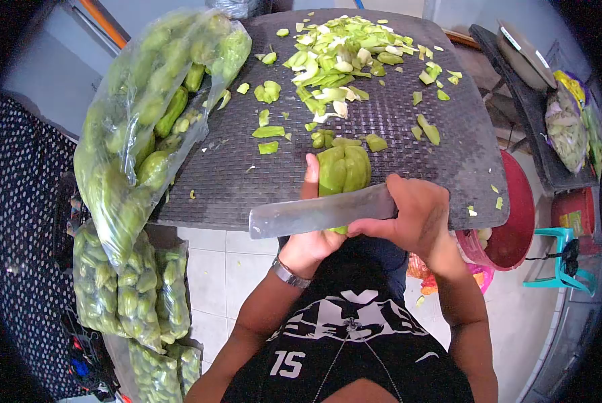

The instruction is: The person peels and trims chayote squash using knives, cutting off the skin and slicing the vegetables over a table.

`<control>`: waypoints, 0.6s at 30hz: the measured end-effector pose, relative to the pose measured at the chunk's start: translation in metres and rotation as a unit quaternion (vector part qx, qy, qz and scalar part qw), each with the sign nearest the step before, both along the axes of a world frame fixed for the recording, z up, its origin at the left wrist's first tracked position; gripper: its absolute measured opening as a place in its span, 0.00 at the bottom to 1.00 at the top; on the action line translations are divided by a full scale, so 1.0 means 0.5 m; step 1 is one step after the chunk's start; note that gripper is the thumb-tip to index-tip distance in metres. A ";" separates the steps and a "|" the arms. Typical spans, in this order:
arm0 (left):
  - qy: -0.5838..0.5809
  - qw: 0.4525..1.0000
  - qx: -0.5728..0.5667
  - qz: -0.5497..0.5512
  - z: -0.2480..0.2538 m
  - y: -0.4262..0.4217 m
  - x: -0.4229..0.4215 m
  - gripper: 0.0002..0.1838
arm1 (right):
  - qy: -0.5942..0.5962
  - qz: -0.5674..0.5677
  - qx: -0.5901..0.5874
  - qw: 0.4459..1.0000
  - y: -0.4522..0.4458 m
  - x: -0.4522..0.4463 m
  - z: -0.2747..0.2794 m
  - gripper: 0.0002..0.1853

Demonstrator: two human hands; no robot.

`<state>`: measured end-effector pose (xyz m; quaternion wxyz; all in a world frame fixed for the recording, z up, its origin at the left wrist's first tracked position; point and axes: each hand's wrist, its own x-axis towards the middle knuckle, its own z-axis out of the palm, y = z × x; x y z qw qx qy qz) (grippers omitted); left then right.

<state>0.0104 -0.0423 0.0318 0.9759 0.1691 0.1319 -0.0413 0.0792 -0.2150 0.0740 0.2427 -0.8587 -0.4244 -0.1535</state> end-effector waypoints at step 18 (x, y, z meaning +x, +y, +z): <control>0.054 0.992 0.111 -0.004 -0.002 -0.020 -0.004 0.45 | 0.100 -0.046 -0.117 0.987 -0.039 0.063 0.003 0.43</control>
